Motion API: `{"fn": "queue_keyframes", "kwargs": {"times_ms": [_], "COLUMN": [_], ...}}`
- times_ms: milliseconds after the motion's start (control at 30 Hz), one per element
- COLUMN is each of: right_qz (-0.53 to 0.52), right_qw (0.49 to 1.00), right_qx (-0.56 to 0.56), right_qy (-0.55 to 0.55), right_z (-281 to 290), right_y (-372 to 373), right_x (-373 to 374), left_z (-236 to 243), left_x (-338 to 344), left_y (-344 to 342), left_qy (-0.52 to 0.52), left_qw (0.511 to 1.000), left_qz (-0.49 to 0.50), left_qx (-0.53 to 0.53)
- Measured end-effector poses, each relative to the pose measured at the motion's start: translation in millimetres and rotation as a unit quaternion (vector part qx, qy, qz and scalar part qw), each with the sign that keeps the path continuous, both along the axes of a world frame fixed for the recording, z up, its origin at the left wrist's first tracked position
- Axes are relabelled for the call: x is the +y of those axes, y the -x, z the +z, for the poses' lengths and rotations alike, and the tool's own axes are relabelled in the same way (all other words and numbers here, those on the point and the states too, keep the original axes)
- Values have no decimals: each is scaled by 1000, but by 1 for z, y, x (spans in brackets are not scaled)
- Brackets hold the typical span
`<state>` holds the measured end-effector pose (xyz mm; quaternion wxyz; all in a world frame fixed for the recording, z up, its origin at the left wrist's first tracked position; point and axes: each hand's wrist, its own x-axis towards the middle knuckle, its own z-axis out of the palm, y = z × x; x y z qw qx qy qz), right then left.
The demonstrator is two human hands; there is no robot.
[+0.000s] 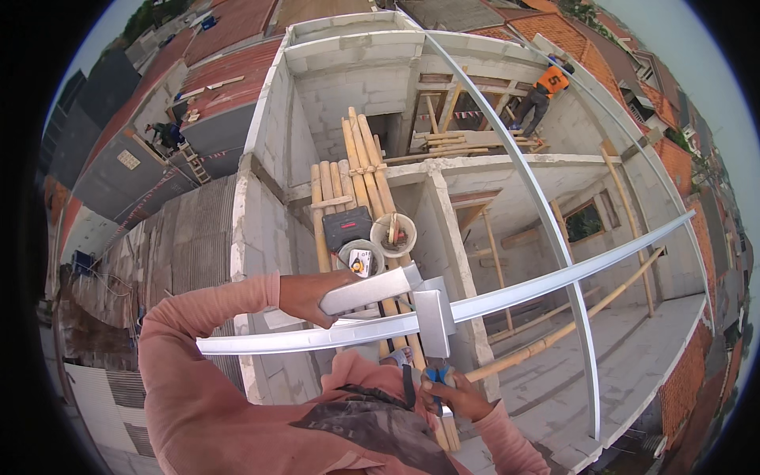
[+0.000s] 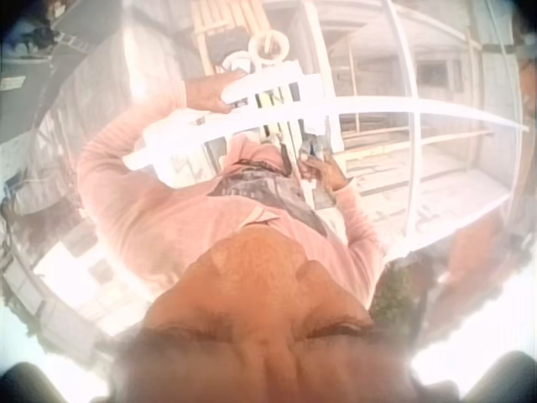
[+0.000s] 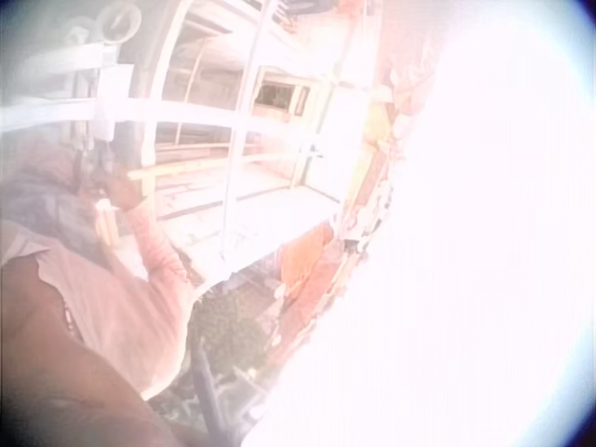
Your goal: The person aligns and secures metal framing pieces on a roof structure. They use pliers to bend the metal, mark a piece with a pencil, and secure a junction using a power drill and screws.
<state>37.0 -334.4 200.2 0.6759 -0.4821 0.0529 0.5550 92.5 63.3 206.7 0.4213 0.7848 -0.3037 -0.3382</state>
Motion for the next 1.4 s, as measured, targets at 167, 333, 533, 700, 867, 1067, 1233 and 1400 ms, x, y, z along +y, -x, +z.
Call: {"fn": "queue_keyframes", "kwargs": {"times_ms": [167, 333, 533, 700, 867, 1067, 1233, 1400], "right_qz": [-241, -178, 143, 363, -129, -288, -14, 159], "right_qw": [966, 979, 987, 923, 989, 951, 985, 984], "right_qx": [-82, -90, 1, 65, 56, -33, -168, -11], "right_qy": [-46, -30, 79, 109, -44, -112, 44, 82], "right_z": [-12, 17, 21, 16, -38, -12, 8, 24], "right_y": [-14, -38, -51, -43, -4, -34, -55, -38], "right_x": [124, 105, -31, -51, 36, 140, 46, -30], "left_z": [-27, -20, 2, 10, -10, -52, -15, 1], "left_x": [-64, -35, 38, 27, -2, -66, -6, 21], "left_y": [-8, -23, -14, -3, -17, -31, -42, -29], "left_qy": [162, 159, -34, -55, 11, 195, 104, -57], "left_qw": [947, 941, 997, 984, 985, 926, 970, 994], "left_qz": [270, 295, -43, -165, 124, 310, 218, -24], "left_qx": [70, 39, -52, -33, -122, -86, 20, 87]}}
